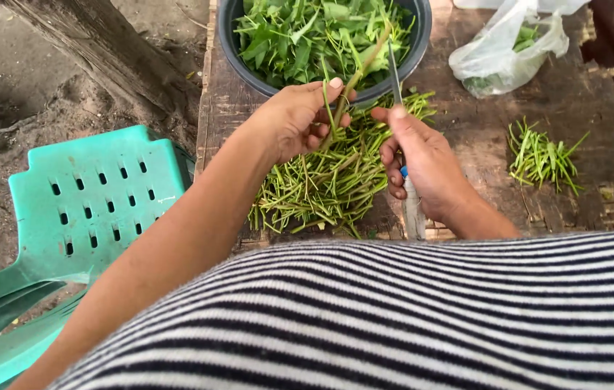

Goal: Trimming and cutting green leafy vegetables with a knife.

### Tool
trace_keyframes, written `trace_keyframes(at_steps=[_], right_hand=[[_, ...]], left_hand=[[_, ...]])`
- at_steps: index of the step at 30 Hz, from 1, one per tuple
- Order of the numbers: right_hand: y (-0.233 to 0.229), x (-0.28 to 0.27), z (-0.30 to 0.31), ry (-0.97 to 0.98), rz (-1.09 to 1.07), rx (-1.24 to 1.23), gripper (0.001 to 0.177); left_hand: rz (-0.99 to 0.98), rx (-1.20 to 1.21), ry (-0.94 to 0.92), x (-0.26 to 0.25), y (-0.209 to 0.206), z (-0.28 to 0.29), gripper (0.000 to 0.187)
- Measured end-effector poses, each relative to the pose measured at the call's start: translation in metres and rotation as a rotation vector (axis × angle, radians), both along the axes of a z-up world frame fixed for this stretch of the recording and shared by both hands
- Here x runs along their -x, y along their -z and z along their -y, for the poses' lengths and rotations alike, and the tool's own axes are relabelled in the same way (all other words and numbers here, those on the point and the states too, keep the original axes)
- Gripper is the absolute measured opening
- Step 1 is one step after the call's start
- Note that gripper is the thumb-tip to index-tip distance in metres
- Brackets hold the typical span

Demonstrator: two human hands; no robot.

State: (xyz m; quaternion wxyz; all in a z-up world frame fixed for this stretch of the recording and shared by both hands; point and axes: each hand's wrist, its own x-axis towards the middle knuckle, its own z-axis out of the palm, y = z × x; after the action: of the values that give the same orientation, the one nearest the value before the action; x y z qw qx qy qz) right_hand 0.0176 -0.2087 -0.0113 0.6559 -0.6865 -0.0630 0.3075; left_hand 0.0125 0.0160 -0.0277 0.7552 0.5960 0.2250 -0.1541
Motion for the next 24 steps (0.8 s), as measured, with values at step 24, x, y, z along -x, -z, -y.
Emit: trace_keyframes(at_steps=[24], right_hand=[[-0.003,-0.031,-0.010,0.158,0.100,0.030,0.008]], left_hand=[[0.084,-0.330,0.023,0.005,0.020,-0.008,0.036]])
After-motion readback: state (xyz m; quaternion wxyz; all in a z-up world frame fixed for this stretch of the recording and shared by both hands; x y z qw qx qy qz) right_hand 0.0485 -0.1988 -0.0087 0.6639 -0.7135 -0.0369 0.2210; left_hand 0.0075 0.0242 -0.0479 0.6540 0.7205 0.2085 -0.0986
